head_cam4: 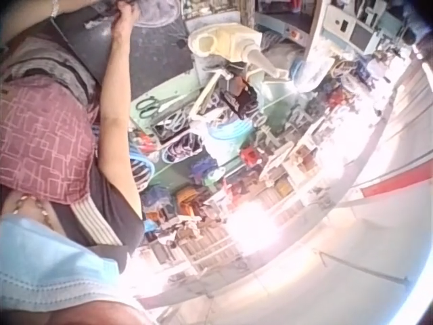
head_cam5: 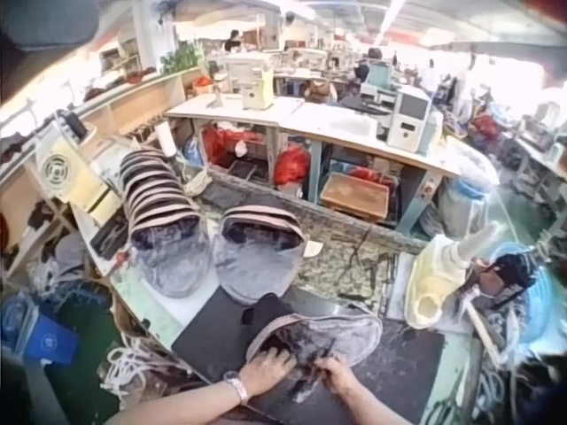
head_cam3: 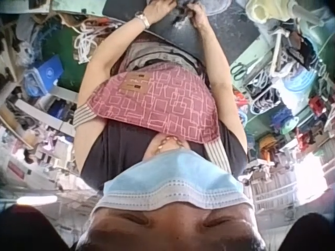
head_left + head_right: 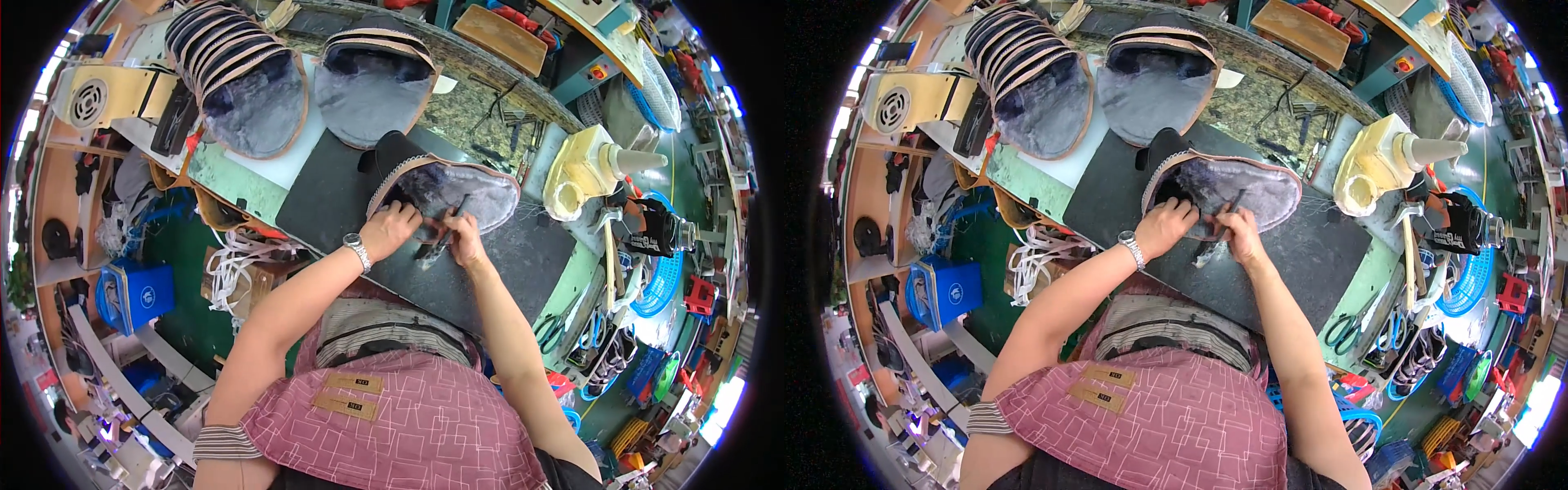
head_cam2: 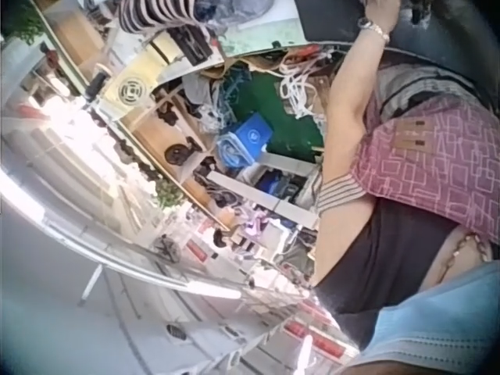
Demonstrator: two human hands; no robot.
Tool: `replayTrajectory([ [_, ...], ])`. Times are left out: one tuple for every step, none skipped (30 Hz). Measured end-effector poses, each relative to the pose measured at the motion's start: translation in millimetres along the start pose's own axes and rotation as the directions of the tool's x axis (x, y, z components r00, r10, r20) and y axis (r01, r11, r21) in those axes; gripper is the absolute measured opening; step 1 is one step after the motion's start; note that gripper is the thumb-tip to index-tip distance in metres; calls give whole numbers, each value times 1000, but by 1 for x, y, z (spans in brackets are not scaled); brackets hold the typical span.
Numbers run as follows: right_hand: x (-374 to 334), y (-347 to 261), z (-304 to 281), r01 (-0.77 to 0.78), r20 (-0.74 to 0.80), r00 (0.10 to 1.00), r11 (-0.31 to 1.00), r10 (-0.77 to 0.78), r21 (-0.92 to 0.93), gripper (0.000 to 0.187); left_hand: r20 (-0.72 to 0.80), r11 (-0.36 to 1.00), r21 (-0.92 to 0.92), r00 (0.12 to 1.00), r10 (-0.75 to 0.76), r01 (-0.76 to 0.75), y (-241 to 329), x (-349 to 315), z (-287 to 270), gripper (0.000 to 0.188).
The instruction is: The worker is applying glue to the inside edges of boot uppers using a small brush at a factory workbench.
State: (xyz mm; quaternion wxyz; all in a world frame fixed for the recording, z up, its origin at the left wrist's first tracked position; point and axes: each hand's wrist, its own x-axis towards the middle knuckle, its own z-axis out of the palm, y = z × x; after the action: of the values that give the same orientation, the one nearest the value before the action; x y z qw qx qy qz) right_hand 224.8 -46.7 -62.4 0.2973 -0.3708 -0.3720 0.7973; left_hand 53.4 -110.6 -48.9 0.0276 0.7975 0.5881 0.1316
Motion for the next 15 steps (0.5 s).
replayTrajectory([
  [2, 0, -5, 15, -11, 1000, 998, -14, 60, 14, 12, 997, -61, 999, -36, 36, -1, 0, 2, 19],
  [2, -1, -9, 38, 14, 999, 993, -39, 110, 14, 25, 990, -122, 997, -70, 73, -2, 0, 4, 17],
  [-2, -5, -12, 70, 11, 997, 991, -71, 115, 14, 57, 934, -233, 963, -263, 269, 1, 6, 7, 17],
  [-9, -9, -11, 98, 15, 995, 988, -100, 121, 14, 55, 931, -235, 960, -276, 281, -1, 14, 8, 17],
  [-17, -12, -6, 161, -43, 987, 982, -157, 101, 14, 221, 828, -318, 885, -409, 462, -8, 25, 9, 21],
  [-27, -20, 2, 153, -37, 988, 984, -150, 94, 14, 392, 686, -366, 773, -500, 629, -15, 34, 9, 25],
  [-35, -27, 15, 182, -110, 972, 964, -205, -192, 14, 390, 678, -367, 767, -510, 637, -22, 42, 6, 25],
  [-40, -28, 25, 178, -161, 946, 868, -280, -463, 13, 533, 622, -367, 704, -469, 692, -30, 48, 3, 31],
  [-42, -24, 28, 221, -139, 930, 819, -341, -529, 14, 660, 572, -359, 634, -403, 737, -33, 55, 1, 36],
  [-39, -19, 35, 312, -64, 870, 645, -490, -697, 17, 658, 570, -359, 634, -407, 739, -35, 55, 9, 36],
  [-28, -10, 37, 408, 25, 792, 499, -610, -765, 19, 611, 501, -385, 621, -491, 775, -37, 54, 21, 38],
  [-20, -2, 39, 474, 118, 698, 333, -707, -815, 21, 567, 435, -417, 602, -562, 798, -33, 57, 19, 41],
  [-23, 6, 42, 269, -19, 846, 458, -533, -847, 21, 626, 338, -439, 553, -550, 833, -30, 60, 17, 41],
  [-26, 11, 43, 345, 93, 793, 317, -602, -883, 21, 628, 342, -440, 557, -543, 830, -24, 60, 14, 41],
  [-28, 12, 49, 317, 38, 820, 399, -571, -860, 20, 590, 319, -464, 557, -585, 826, -22, 58, 9, 41],
])
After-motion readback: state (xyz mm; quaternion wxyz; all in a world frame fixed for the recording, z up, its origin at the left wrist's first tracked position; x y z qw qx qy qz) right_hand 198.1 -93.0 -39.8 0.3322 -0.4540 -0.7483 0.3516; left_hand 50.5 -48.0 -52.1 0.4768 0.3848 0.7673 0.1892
